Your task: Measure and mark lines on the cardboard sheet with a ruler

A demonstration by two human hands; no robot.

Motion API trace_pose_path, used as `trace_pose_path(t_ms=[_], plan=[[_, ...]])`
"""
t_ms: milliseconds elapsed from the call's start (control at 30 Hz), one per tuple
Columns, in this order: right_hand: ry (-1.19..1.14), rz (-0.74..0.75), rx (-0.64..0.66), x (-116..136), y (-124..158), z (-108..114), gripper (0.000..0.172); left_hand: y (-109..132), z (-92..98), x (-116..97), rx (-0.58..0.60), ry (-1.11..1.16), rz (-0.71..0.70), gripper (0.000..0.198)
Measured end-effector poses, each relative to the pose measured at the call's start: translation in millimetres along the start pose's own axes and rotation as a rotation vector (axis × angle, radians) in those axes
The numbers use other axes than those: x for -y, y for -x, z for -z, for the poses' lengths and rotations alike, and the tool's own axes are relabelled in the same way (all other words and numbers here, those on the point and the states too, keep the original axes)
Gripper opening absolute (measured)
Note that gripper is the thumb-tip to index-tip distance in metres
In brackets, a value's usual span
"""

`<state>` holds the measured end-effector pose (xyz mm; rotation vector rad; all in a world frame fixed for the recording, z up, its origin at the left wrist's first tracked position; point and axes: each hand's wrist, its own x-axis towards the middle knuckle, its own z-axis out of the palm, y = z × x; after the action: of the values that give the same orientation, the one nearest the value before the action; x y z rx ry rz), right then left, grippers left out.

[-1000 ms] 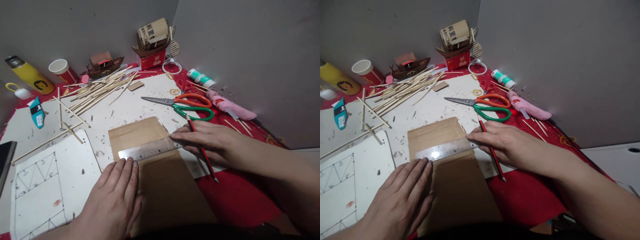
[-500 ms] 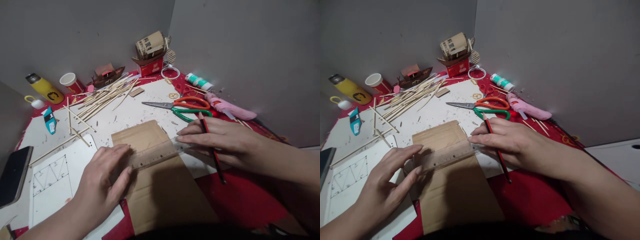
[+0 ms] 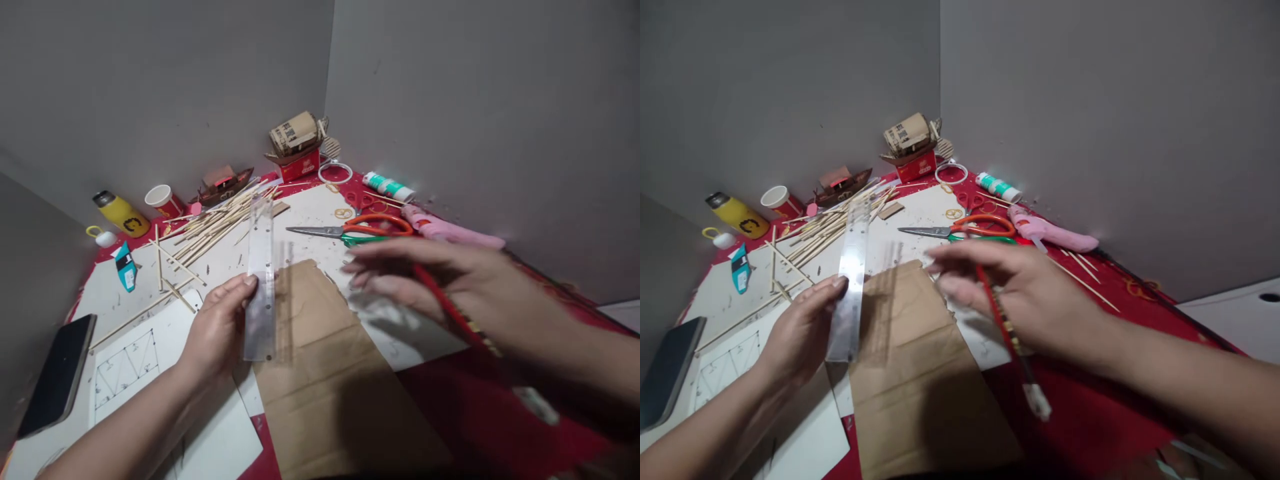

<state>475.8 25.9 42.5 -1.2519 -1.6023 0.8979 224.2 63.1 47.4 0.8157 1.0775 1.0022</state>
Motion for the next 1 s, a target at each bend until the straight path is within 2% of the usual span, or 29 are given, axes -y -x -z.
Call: trace_pose_path(t_ms=[67, 167, 233, 333, 467, 533, 633, 800, 1000], plan=[[-0.235, -0.175, 0.242, 0, -3, -23, 0.035, 0, -1.7, 2, -0.018, 0.067, 0.008, 0.023], [-0.447, -0.315, 0.445, -4, -9, -55, 0.051, 4, -4.5, 6, -0.015, 0.073, -0.025, 0.027], [-0.550, -0.372, 0.500, -9, -13, -68, 0.052, 6, -4.3, 9, -0.018, 0.079, -0.062, 0.027], [-0.626, -0.376, 0.457, -16, -16, -73, 0.045, 10, -2.0, 11, -0.025, 0.070, -0.069, 0.026], [-0.589, -0.309, 0.308, -20, -18, -65, 0.042, 14, 0.2, 13, -0.075, 0.106, 0.000, 0.031], [-0.587, -0.333, 0.254, -19, -18, -61, 0.045, 16, 0.3, 14, -0.083, 0.123, 0.028, 0.032], [-0.626, -0.361, 0.264, -20, -17, -60, 0.052, 19, 0.1, 14, -0.079, 0.126, 0.052, 0.032], [-0.633, -0.258, 0.287, -31, -13, -60, 0.047, 22, 0.7, 16, -0.085, 0.132, 0.080, 0.032], [-0.700, -0.363, 0.202, -32, -15, -58, 0.059, 22, 8.6, 21, -0.076, 0.130, 0.074, 0.031]])
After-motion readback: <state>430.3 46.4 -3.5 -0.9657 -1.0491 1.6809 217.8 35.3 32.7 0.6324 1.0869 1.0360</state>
